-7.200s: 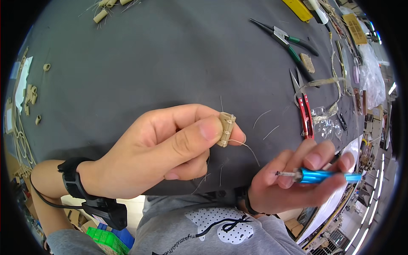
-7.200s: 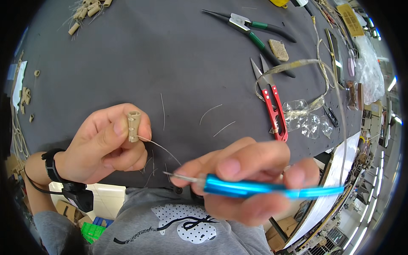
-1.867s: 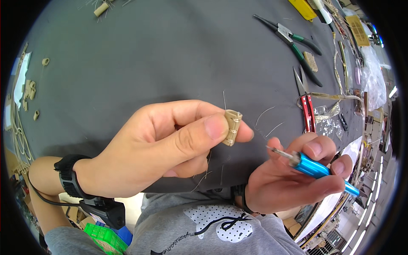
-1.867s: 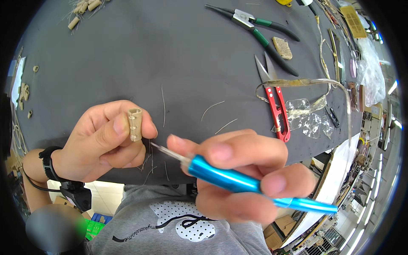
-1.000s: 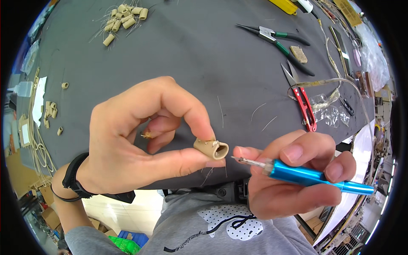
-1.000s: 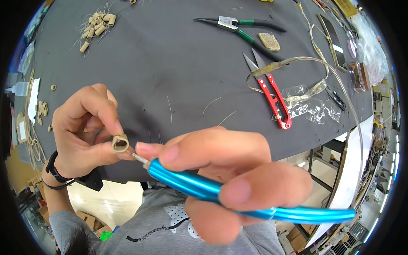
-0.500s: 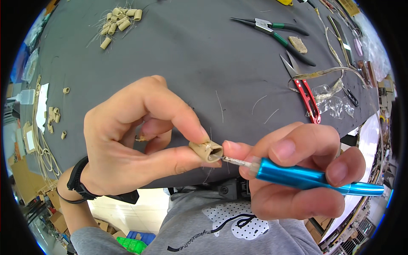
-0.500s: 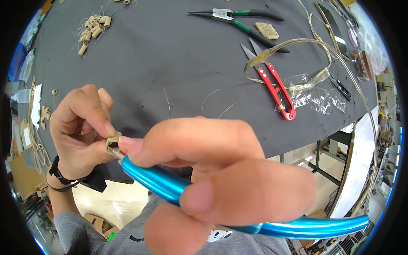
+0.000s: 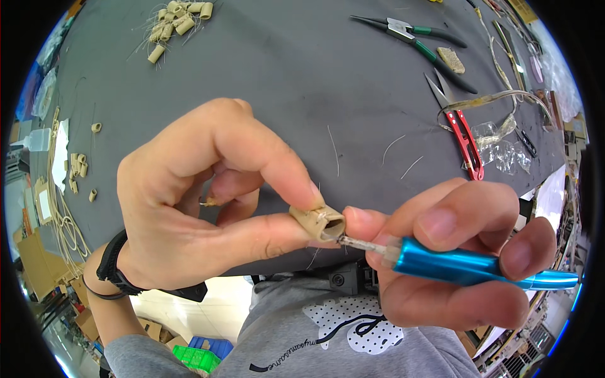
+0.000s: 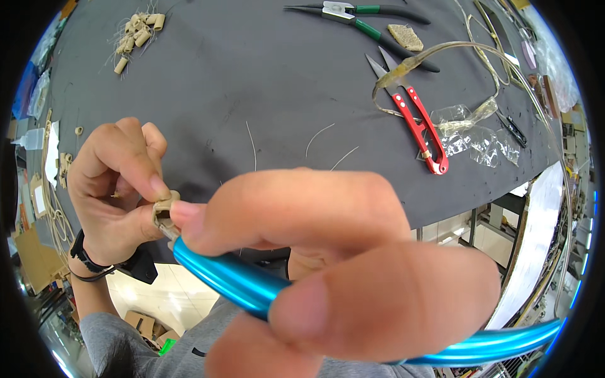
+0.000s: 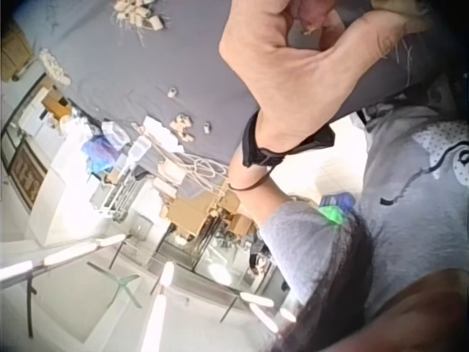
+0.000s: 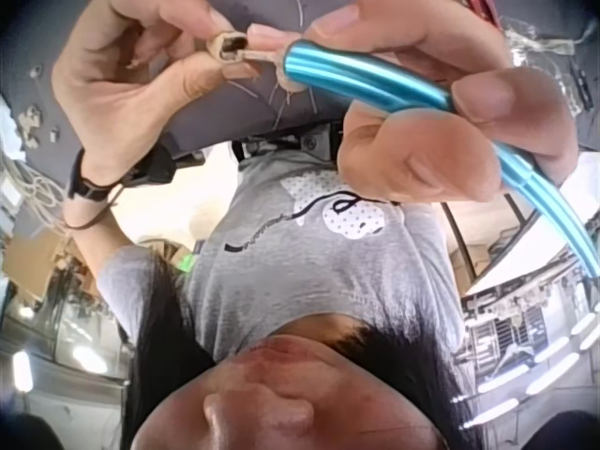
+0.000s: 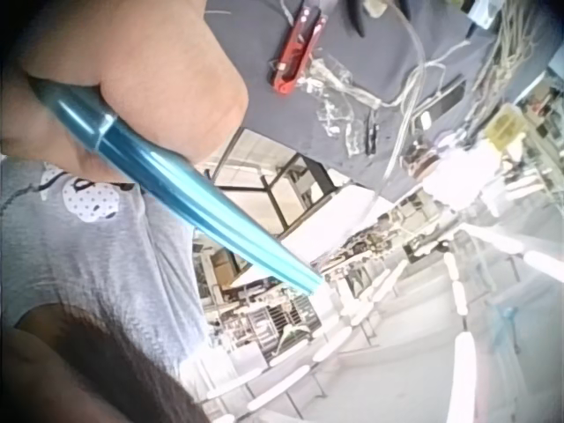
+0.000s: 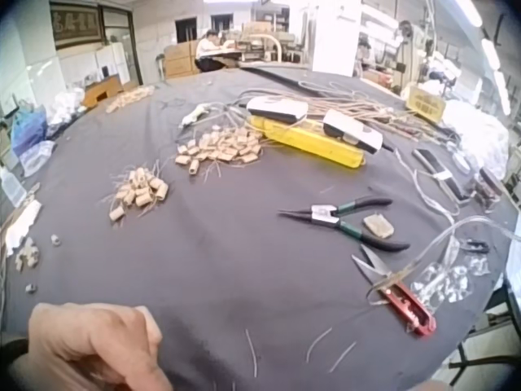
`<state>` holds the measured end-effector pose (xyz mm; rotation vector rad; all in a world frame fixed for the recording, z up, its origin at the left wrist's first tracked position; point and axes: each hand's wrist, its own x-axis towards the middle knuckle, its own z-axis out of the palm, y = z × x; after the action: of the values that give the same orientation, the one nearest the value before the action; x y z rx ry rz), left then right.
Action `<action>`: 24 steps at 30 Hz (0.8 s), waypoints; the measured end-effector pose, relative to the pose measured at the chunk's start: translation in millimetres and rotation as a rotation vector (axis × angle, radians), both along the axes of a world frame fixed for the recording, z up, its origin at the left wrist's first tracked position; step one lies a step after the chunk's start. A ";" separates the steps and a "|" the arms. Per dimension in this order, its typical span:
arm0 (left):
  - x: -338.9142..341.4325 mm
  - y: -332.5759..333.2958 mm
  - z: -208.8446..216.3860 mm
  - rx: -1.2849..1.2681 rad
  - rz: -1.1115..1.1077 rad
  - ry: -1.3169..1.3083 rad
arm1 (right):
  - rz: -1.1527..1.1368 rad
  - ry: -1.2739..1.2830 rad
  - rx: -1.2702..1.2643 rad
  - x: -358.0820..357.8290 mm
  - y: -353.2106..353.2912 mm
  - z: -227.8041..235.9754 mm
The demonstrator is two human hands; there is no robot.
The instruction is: The person uses a blue-handled tool to press and secure a beige cylindrical component with protruding fibers. They repeatedly insert the tool into the component's opening and rotate it, then place the component on the table and pick up another to repeat the process.
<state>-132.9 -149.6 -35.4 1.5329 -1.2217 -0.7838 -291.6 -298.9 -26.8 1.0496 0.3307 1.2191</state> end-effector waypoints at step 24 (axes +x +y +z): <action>0.6 -0.3 -4.2 0.028 0.008 0.023 | 0.109 -0.210 -0.714 24.0 -23.4 21.7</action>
<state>-132.2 -149.9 -39.6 1.5468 -1.1918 -0.8145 -267.6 -322.4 -5.1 0.2893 0.6076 1.1623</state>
